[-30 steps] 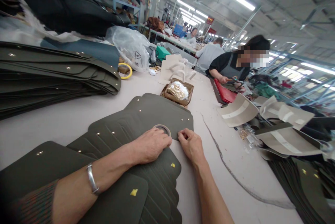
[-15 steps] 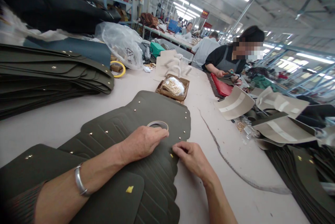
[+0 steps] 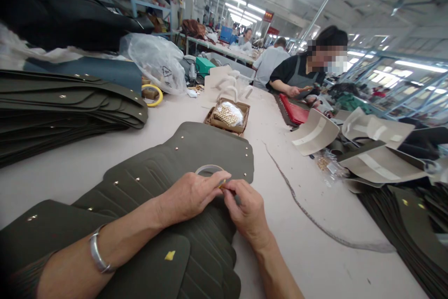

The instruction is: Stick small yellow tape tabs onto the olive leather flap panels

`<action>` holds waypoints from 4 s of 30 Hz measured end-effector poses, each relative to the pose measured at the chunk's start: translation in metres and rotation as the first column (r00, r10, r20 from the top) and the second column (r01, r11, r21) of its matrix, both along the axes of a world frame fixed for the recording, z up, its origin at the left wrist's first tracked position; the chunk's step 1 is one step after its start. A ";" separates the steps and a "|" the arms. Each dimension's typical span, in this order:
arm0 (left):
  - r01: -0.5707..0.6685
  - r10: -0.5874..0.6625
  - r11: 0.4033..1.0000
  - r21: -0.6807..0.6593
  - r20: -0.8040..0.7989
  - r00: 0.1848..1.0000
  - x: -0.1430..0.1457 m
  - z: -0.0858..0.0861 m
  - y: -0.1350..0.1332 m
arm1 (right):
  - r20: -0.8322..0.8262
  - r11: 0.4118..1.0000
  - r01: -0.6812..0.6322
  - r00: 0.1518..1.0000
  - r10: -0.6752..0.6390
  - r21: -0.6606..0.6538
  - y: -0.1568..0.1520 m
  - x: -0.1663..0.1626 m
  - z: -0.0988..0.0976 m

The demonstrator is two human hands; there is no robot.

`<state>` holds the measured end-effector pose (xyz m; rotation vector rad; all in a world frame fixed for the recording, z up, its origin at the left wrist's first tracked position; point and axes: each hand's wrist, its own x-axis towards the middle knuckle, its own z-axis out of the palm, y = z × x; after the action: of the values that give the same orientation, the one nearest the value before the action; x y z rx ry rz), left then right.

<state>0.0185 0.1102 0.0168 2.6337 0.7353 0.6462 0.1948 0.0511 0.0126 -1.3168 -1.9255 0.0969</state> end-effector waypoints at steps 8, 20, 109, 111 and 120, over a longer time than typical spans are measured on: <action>-0.053 0.055 0.998 0.045 -0.051 0.997 0.002 0.003 0.002 | 0.050 0.991 0.105 0.993 -0.109 0.088 -0.004 -0.005 -0.002; -0.102 0.107 0.991 0.082 -0.064 0.992 0.005 0.003 -0.003 | -0.597 0.758 0.095 0.557 -0.578 -0.645 0.011 0.032 -0.006; -0.108 0.122 0.992 0.067 -0.268 0.956 0.009 -0.004 0.006 | -0.498 0.776 0.175 0.677 -0.542 -0.606 0.031 0.068 -0.023; -0.105 0.115 0.993 0.052 -0.285 0.952 0.010 -0.003 0.007 | -0.407 0.756 0.193 0.746 -0.527 -0.625 0.035 0.067 -0.024; -0.094 0.090 0.996 0.001 -0.308 0.947 0.009 0.002 0.007 | -0.178 0.679 0.276 0.837 -0.518 -0.681 0.054 0.064 -0.023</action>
<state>0.0271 0.1169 0.0189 2.7328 0.9507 0.2516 0.2586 0.1055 -0.0108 -1.9868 -1.2653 0.7736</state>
